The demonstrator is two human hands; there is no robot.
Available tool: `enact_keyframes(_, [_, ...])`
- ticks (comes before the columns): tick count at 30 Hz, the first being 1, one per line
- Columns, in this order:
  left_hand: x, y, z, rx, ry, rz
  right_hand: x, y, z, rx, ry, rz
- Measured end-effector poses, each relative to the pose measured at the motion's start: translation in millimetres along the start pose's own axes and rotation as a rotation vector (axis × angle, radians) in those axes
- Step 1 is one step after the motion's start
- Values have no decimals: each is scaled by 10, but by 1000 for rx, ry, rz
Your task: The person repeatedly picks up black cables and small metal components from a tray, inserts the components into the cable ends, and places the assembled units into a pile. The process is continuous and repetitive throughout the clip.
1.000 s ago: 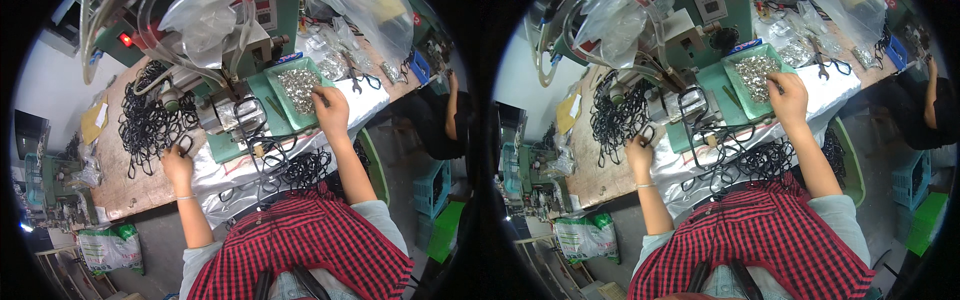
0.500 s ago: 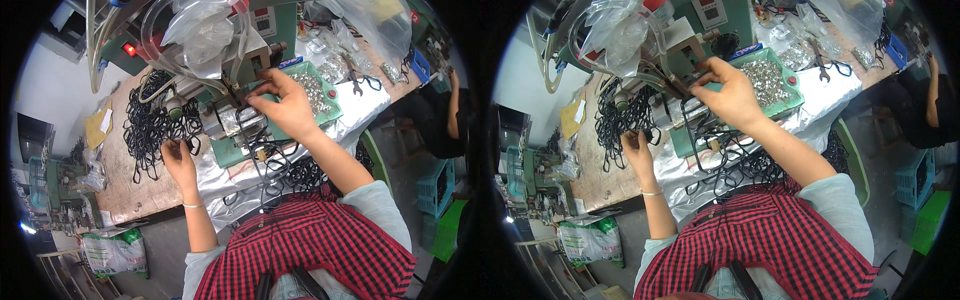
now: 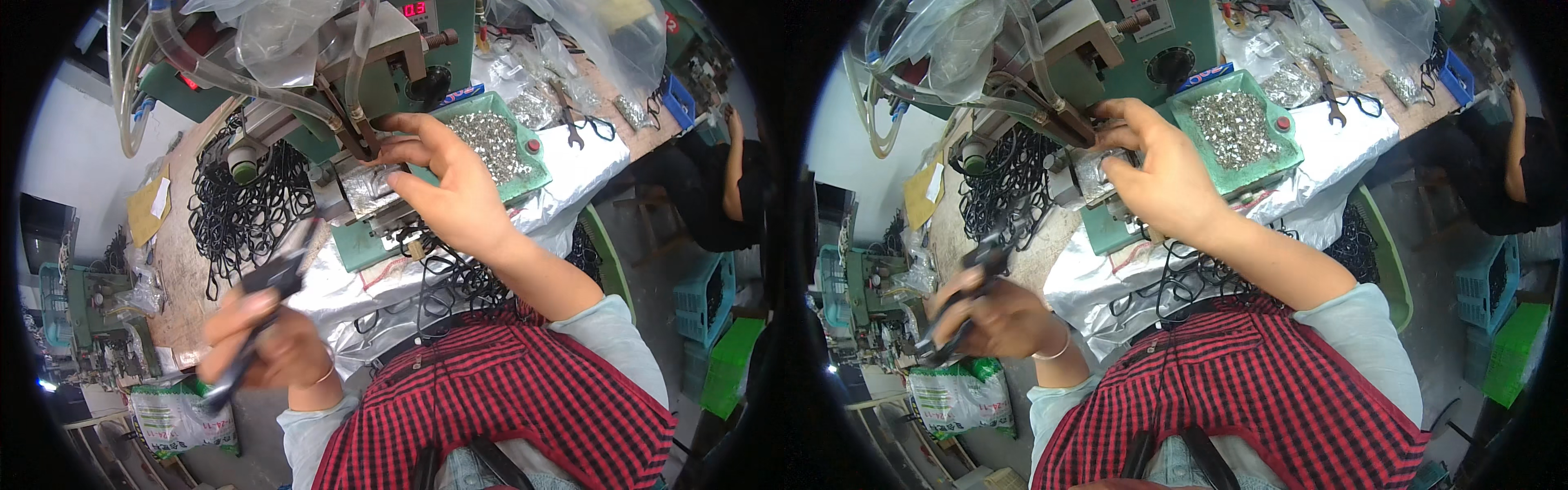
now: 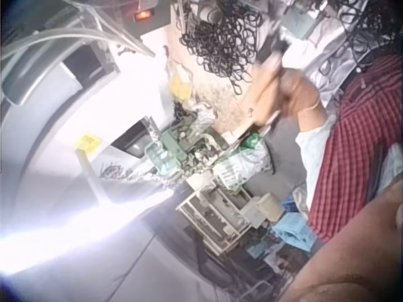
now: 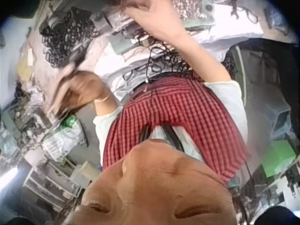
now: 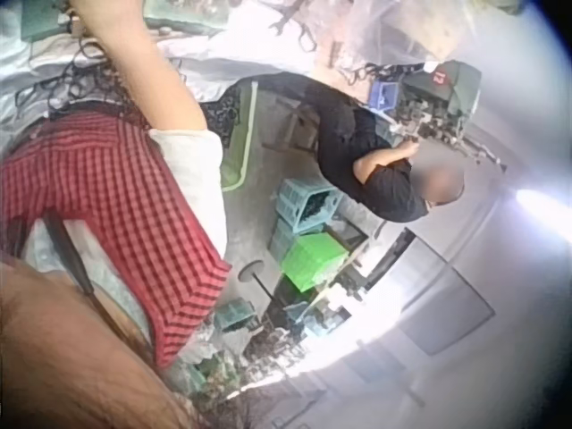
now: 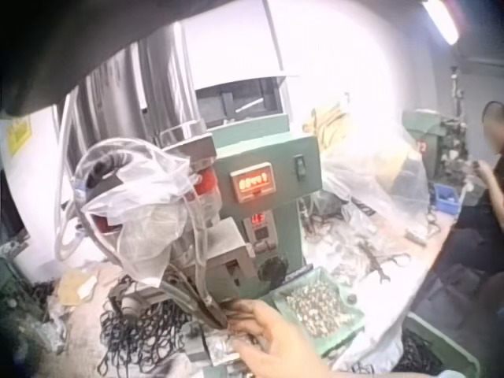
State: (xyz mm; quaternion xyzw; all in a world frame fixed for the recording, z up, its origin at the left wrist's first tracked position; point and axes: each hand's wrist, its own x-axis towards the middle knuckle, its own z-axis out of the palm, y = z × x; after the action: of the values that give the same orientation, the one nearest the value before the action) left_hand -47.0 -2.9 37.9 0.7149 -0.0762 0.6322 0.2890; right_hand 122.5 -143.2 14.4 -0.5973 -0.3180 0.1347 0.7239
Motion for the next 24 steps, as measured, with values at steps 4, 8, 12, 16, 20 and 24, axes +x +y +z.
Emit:
enact_keyframes(4, [-305,-260,320,-151,-453,81,60,243,-573,-722,71,-221])
enact_keyframes(8, [-316,-376,546,-54,-577,276,-92,908,-1109,-1282,255,-188])
enact_keyframes(12, [-303,-395,589,-25,-589,338,-137,999,-1192,-1143,297,-267])
enact_keyframes(16, [-332,-409,553,-40,-573,336,-146,1019,-1200,-1210,326,-261])
enact_keyframes(20, [-548,-287,462,-38,-529,134,-206,811,-1170,-1410,262,-178])
enact_keyframes(24, [-754,-622,116,425,-96,-72,-185,984,-1204,-1299,314,-283])
